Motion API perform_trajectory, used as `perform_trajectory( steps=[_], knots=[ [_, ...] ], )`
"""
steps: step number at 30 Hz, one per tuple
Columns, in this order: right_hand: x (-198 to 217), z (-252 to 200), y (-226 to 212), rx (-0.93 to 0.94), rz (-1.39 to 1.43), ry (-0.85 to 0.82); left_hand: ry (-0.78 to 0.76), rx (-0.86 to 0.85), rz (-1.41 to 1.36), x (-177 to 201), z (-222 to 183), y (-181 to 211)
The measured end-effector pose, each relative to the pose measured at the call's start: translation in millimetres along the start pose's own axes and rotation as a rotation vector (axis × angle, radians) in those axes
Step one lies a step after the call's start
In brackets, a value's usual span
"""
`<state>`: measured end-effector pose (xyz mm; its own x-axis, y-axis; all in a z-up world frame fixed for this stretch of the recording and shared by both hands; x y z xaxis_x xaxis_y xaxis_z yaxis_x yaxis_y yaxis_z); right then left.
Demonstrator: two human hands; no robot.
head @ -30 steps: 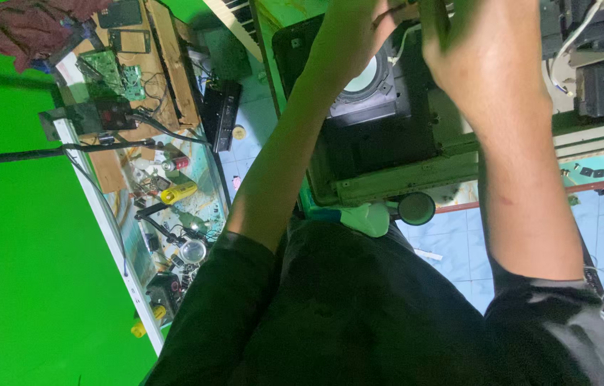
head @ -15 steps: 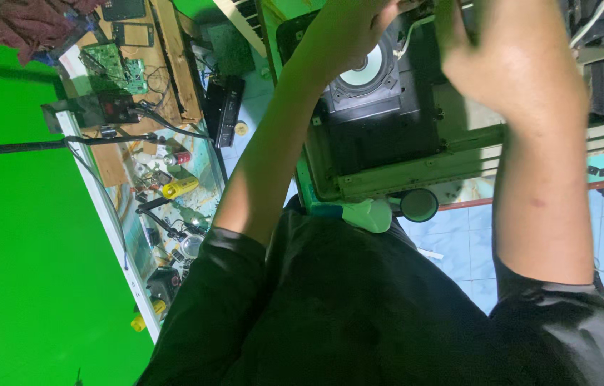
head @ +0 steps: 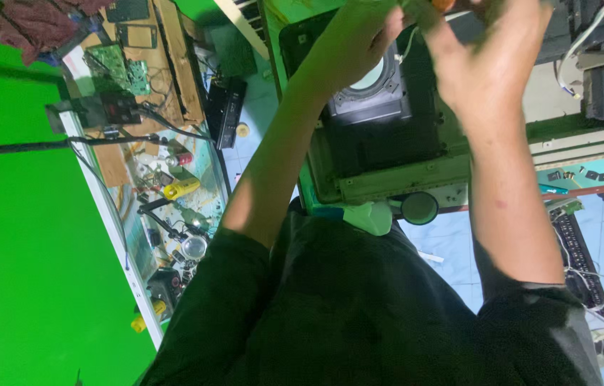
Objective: The person unscrews and removes a internal speaker component from an electronic device using a screwdriver and their hands.
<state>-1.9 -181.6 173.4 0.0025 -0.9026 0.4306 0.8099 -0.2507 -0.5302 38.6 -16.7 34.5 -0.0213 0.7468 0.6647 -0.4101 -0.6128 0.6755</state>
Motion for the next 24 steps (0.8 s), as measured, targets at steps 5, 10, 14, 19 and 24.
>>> perform_trajectory(
  steps=[5,10,14,19,24],
  knots=[
    [-1,-7,4,-0.15,0.15,0.088,0.127,-0.024,-0.064,8,-3,14],
    [6,-17,5,-0.179,-0.061,0.106,0.045,0.061,-0.156,7,-1,15],
    [5,-18,-6,-0.17,-0.122,0.113,0.037,0.159,-0.198,10,-6,17],
    [5,-15,-19,-0.19,-0.18,0.091,0.036,0.12,-0.081,7,-4,23],
    [-6,-20,-16,-0.223,-0.031,0.167,0.156,0.067,-0.209,21,-9,34]
  ],
)
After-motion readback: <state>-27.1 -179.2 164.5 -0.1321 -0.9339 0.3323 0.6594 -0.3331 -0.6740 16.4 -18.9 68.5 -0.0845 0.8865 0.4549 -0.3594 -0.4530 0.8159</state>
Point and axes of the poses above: each hand's wrist, its own z-axis towards the middle knuckle, its own x-axis out of the back of the hand, y = z × x, the point moved 6 cm from there along z, towards the middle knuckle, and after that the axes turned 13 degrees about x, right-handed, at the moved point
